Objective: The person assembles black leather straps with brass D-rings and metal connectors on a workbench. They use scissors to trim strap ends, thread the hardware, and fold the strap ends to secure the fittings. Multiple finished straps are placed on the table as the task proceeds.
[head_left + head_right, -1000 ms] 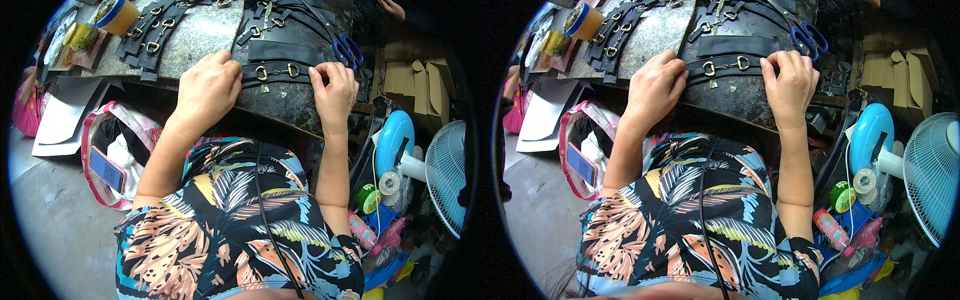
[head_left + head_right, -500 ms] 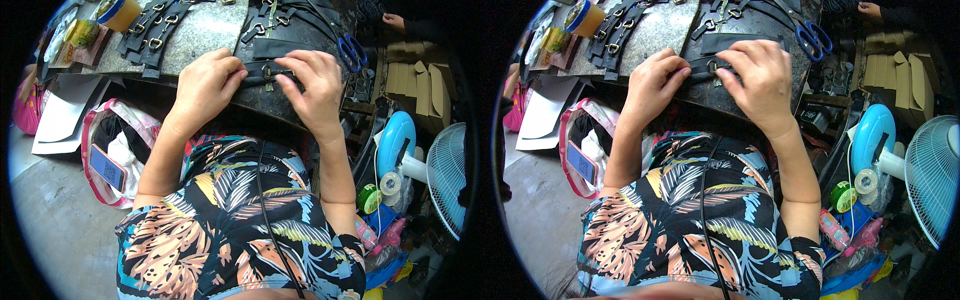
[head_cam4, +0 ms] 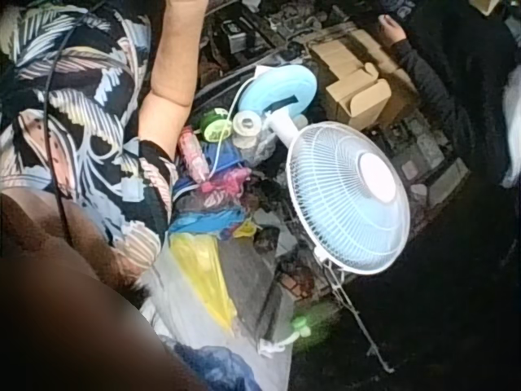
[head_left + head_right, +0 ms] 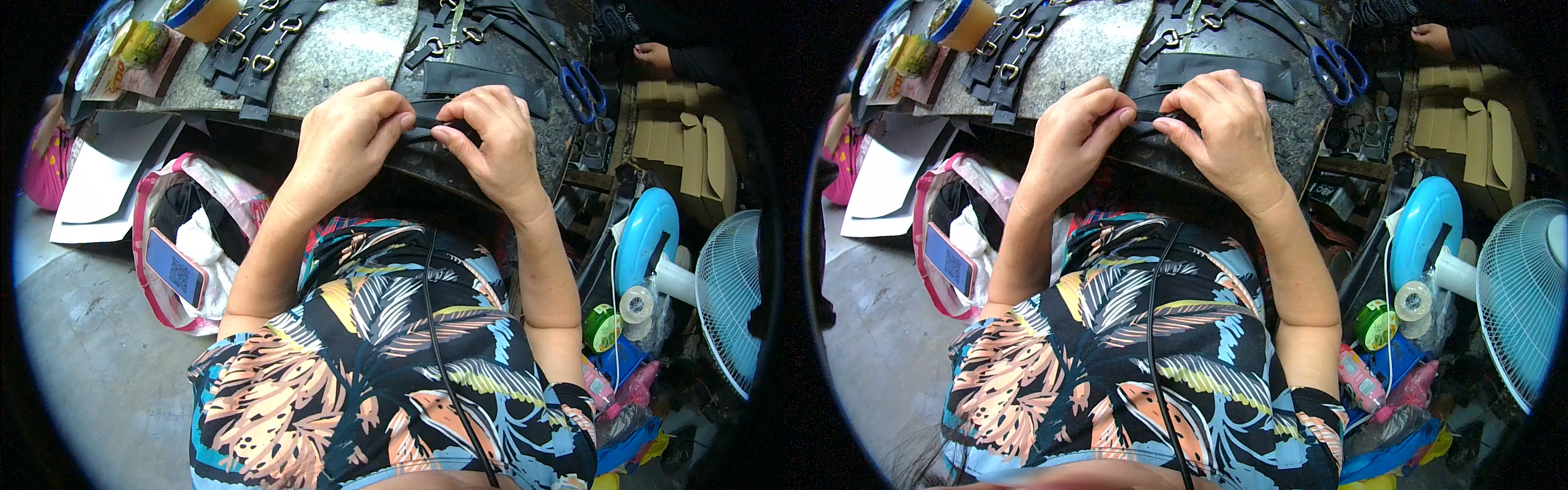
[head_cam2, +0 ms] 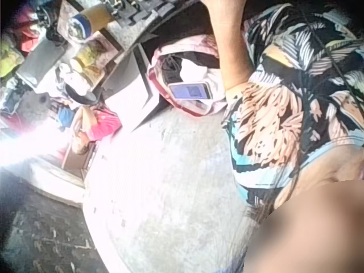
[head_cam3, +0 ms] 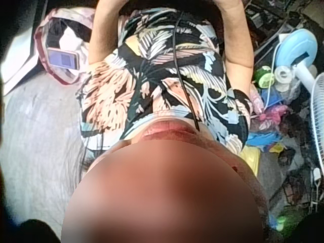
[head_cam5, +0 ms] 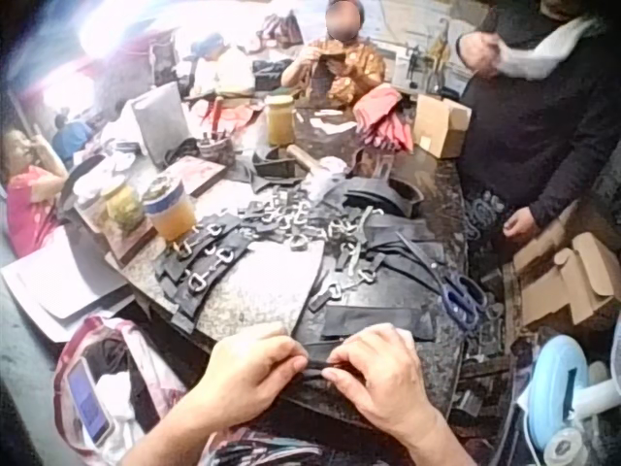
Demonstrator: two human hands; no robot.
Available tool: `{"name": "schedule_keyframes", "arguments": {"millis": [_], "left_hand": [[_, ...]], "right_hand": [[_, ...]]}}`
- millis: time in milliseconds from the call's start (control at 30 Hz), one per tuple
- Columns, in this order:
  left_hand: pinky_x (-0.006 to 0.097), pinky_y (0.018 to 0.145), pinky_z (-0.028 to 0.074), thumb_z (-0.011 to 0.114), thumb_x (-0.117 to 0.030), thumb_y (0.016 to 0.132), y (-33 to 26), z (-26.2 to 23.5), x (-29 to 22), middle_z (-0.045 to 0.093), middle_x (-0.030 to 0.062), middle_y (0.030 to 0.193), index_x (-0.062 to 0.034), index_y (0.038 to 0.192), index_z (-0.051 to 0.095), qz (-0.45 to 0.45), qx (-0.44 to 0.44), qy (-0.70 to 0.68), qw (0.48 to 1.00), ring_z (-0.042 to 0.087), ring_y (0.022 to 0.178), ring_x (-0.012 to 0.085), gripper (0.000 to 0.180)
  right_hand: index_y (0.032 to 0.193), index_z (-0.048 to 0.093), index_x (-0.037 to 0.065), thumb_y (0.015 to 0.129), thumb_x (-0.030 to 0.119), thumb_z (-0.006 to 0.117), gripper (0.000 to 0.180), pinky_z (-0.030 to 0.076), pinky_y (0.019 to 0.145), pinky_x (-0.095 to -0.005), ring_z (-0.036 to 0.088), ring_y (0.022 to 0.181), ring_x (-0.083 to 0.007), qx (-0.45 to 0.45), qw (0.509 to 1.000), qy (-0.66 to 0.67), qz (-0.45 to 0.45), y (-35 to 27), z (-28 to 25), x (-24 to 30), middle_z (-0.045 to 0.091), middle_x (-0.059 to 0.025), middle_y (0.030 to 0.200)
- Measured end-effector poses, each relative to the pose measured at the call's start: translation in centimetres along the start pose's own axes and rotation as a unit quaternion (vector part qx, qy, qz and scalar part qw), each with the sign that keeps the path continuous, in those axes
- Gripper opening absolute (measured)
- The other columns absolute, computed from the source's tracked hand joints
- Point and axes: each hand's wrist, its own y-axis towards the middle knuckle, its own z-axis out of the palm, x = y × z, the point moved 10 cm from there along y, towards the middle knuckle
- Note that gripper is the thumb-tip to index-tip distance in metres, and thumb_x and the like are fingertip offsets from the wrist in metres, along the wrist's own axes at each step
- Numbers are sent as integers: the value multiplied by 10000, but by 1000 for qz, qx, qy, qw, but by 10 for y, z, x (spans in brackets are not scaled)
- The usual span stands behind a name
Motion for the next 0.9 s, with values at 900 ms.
{"name": "schedule_keyframes", "arguments": {"millis": [900], "left_hand": [[358, 827, 494, 843, -251, 715, -6, -1, -18, 575, 77, 974, -78, 1050, 725, 44, -45, 221, 973, 532, 971, 279, 395]], "right_hand": [[994, 763, 101, 794, 152, 792, 209, 463, 855, -384, 615, 980, -243, 16, 998, -62, -8, 4, -11, 6, 672, -52, 978]]}}
